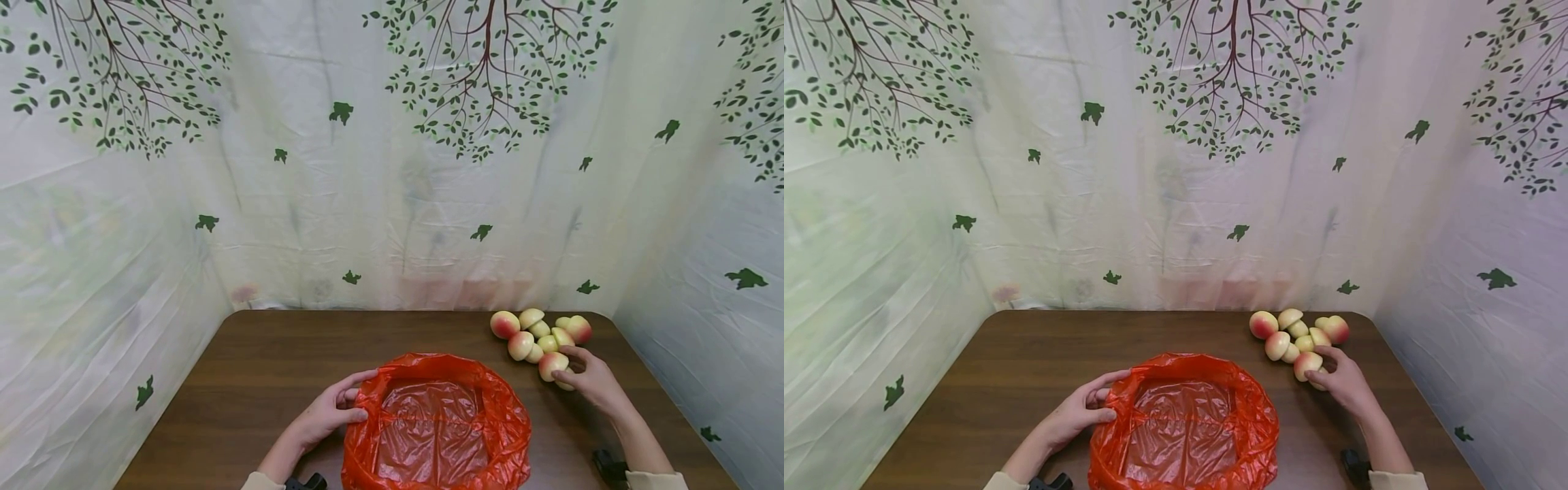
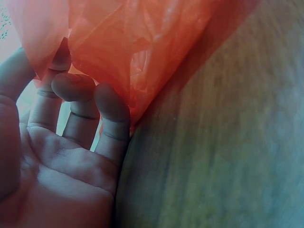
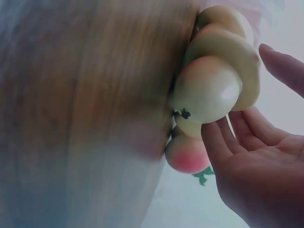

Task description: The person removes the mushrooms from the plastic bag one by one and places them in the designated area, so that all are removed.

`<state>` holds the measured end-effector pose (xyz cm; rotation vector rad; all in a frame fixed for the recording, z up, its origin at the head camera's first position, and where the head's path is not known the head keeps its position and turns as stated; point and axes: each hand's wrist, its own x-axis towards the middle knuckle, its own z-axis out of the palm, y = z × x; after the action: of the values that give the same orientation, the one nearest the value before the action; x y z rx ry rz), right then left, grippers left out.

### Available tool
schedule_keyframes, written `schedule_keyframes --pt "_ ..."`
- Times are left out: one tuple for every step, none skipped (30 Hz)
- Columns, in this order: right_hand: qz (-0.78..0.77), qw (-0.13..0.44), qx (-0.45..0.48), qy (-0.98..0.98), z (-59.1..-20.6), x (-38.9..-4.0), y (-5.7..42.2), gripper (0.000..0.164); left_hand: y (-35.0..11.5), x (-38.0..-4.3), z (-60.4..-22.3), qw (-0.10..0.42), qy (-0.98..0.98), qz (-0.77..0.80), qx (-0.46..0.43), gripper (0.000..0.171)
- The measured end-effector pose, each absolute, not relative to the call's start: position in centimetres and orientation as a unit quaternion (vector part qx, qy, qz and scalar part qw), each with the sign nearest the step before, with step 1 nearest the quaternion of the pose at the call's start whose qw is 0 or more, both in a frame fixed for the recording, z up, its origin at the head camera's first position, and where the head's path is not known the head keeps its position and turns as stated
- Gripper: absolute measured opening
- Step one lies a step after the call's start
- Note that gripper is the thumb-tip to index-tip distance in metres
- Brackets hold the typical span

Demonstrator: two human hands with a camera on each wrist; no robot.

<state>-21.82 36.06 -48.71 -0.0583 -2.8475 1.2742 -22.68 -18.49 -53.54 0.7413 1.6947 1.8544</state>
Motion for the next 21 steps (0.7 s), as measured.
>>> schedule_keyframes --pt "0.409 0.013 -0.017 -0.912 -48.7 -21.8 36.0 0.071 -18.5 -22.6 -53.5 0.258 0.625 0.684 0.273 0.069" --pt "0.408 0.015 -0.019 -0.913 -48.6 -21.7 36.0 0.071 -18.5 -22.6 -53.5 0.258 0.626 0.684 0.271 0.069" --pt "0.41 0.016 -0.019 -0.912 -48.5 -21.6 36.0 0.071 -18.5 -22.6 -53.5 0.258 0.627 0.684 0.27 0.069" --pt "0.41 0.017 -0.02 -0.912 -48.4 -21.6 36.0 0.07 -18.5 -22.6 -53.5 0.258 0.627 0.684 0.268 0.069" --pt "0.411 0.018 -0.021 -0.911 -48.3 -21.5 36.0 0.07 -18.5 -22.6 -53.5 0.259 0.628 0.684 0.267 0.069" --pt "0.416 0.018 -0.023 -0.909 -48.1 -21.5 35.9 0.071 -18.5 -22.6 -53.5 0.259 0.629 0.684 0.265 0.069" --pt "0.418 0.019 -0.025 -0.908 -48.0 -21.4 35.9 0.071 -18.5 -22.6 -53.5 0.26 0.629 0.684 0.263 0.068" --pt "0.421 0.02 -0.027 -0.906 -47.8 -21.3 35.9 0.072 -18.5 -22.6 -53.5 0.26 0.63 0.684 0.262 0.068" --pt "0.426 0.02 -0.027 -0.904 -47.6 -21.3 35.8 0.073 -18.5 -22.6 -53.5 0.261 0.63 0.684 0.26 0.069" --pt "0.428 0.02 -0.028 -0.903 -47.5 -21.2 35.8 0.073 -18.6 -22.6 -53.5 0.262 0.629 0.684 0.259 0.069" --pt "0.431 0.02 -0.029 -0.902 -47.3 -21.2 35.7 0.073 -18.6 -22.6 -53.4 0.262 0.629 0.685 0.259 0.069" --pt "0.434 0.019 -0.029 -0.9 -47.2 -21.1 35.7 0.074 -18.6 -22.6 -53.4 0.263 0.628 0.685 0.258 0.069" --pt "0.433 0.02 -0.029 -0.901 -47.0 -21.1 35.6 0.074 -18.6 -22.6 -53.5 0.264 0.627 0.686 0.258 0.069" --pt "0.433 0.02 -0.027 -0.901 -46.9 -21.1 35.5 0.074 -18.6 -22.6 -53.5 0.264 0.626 0.686 0.259 0.069" --pt "0.433 0.02 -0.026 -0.901 -46.8 -21.0 35.5 0.074 -18.6 -22.6 -53.5 0.265 0.625 0.687 0.26 0.069" --pt "0.434 0.021 -0.024 -0.901 -46.7 -21.0 35.4 0.073 -18.6 -22.6 -53.5 0.265 0.624 0.687 0.26 0.069" --pt "0.433 0.023 -0.021 -0.901 -46.6 -20.9 35.3 0.073 -18.6 -22.6 -53.5 0.265 0.623 0.688 0.261 0.069" --pt "0.433 0.025 -0.018 -0.901 -46.6 -20.9 35.2 0.073 -18.5 -22.7 -53.5 0.265 0.622 0.688 0.262 0.069" --pt "0.432 0.027 -0.014 -0.901 -46.5 -20.8 35.1 0.073 -18.5 -22.7 -53.5 0.265 0.622 0.688 0.263 0.069" --pt "0.434 0.028 -0.012 -0.901 -46.4 -20.8 35.1 0.072 -18.5 -22.7 -53.5 0.266 0.621 0.689 0.263 0.069" --pt "0.434 0.029 -0.009 -0.9 -46.3 -20.7 35.0 0.072 -18.5 -22.7 -53.5 0.265 0.621 0.689 0.264 0.069"
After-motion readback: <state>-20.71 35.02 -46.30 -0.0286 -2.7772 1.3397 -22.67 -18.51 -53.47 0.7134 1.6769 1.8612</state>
